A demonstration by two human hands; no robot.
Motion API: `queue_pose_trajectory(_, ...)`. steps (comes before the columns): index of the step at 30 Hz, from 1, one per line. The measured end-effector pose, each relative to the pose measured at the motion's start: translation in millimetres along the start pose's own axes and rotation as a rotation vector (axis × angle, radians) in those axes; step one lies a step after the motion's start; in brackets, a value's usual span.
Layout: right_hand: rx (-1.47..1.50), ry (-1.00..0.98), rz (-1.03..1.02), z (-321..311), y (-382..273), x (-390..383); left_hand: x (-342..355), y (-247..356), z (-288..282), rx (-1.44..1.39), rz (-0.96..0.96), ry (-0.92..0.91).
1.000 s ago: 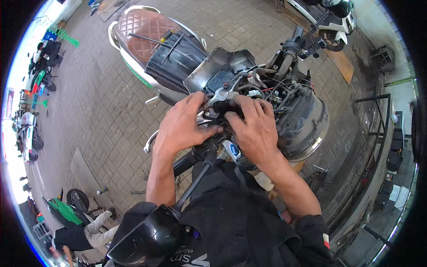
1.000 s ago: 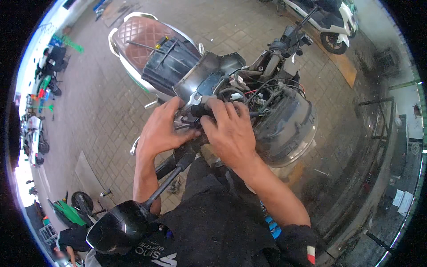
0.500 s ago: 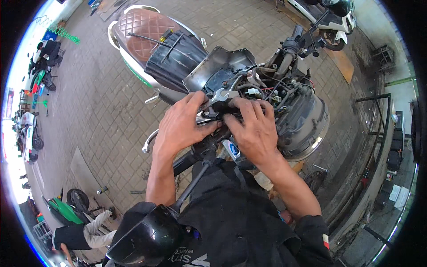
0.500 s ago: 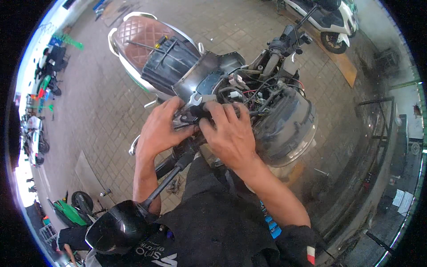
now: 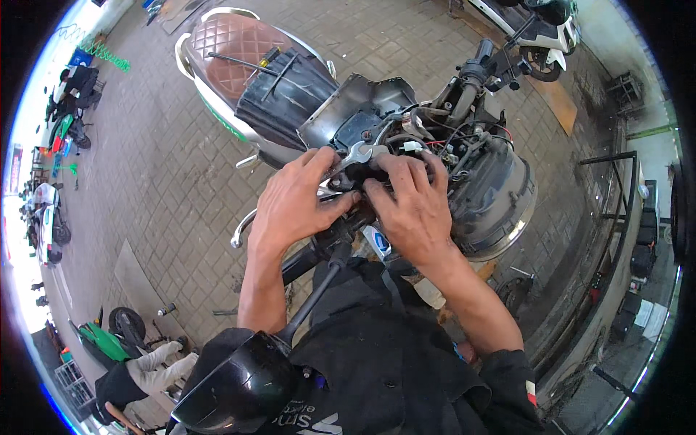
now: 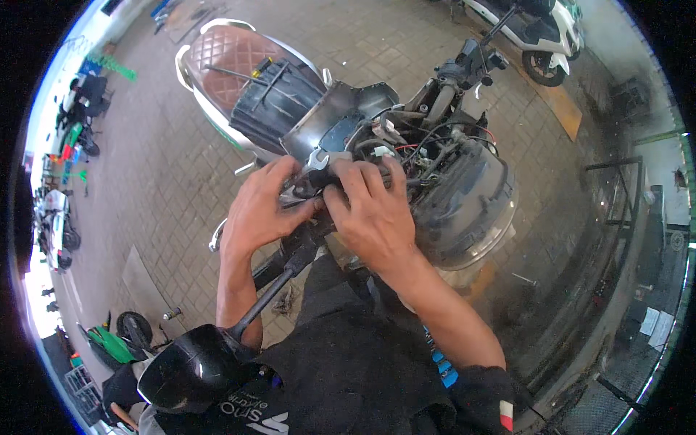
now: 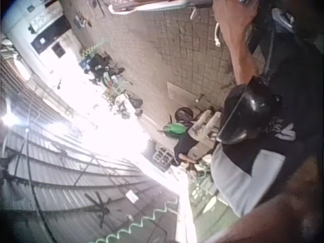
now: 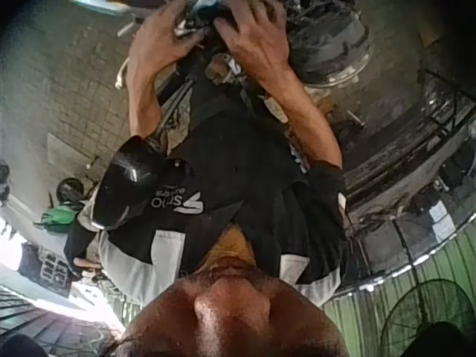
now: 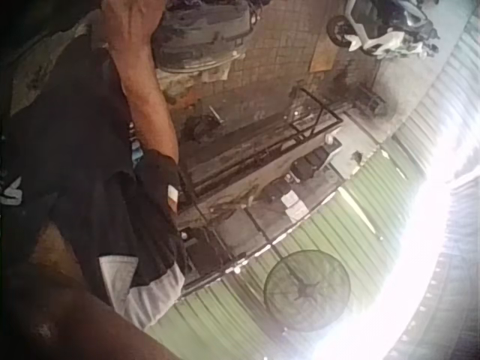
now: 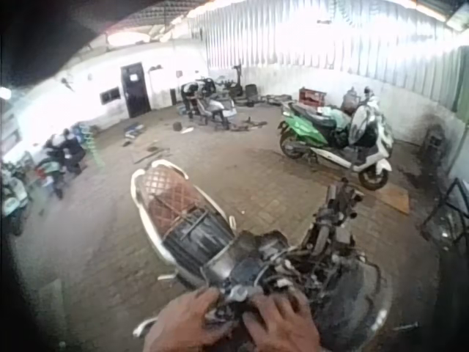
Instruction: The person repairs a motorcycle by removing components from the front handle area. The person uses a wrench to loosen and remove bolts and nuts from the headlight and handle assembly, handling the tools and disconnected parts by hand.
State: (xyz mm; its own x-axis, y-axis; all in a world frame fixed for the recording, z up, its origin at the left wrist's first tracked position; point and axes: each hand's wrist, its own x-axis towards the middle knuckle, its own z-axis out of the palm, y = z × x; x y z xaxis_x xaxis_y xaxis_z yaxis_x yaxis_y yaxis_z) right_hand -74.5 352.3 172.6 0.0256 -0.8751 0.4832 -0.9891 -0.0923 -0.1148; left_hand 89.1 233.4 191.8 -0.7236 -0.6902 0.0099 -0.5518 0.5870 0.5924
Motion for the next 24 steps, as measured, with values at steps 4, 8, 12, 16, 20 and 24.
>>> queue_pose_trajectory(4, -0.026, -0.044, 0.0, -1.4, -2.2, -0.4, 0.0, 1.3, -1.6, 0.014, 0.018, 0.018)
queue_pose_trajectory(8, -0.049, -0.039, -0.002, 1.2, -1.1, -1.3, -0.3, 0.1, -0.1, 0.024, 0.017, 0.012)
queue_pose_trajectory(12, 0.026, -0.039, 0.037, -1.7, -2.5, 1.1, 1.1, -3.6, 2.1, 0.03, 0.014, -0.013)
queue_pose_trajectory(16, 0.108, -0.002, 0.083, -4.2, 0.0, 5.1, 0.3, -0.4, 1.9, -0.028, 0.022, 0.023)
queue_pose_trajectory(20, 0.081, 0.001, 0.041, -1.4, 2.0, 4.9, 1.4, -2.3, 4.9, -0.017, 0.014, 0.023)
queue_pose_trajectory(24, 0.049, -0.005, 0.004, -0.1, 1.9, 2.7, 1.5, -4.1, 5.1, -0.027, 0.029, 0.038)
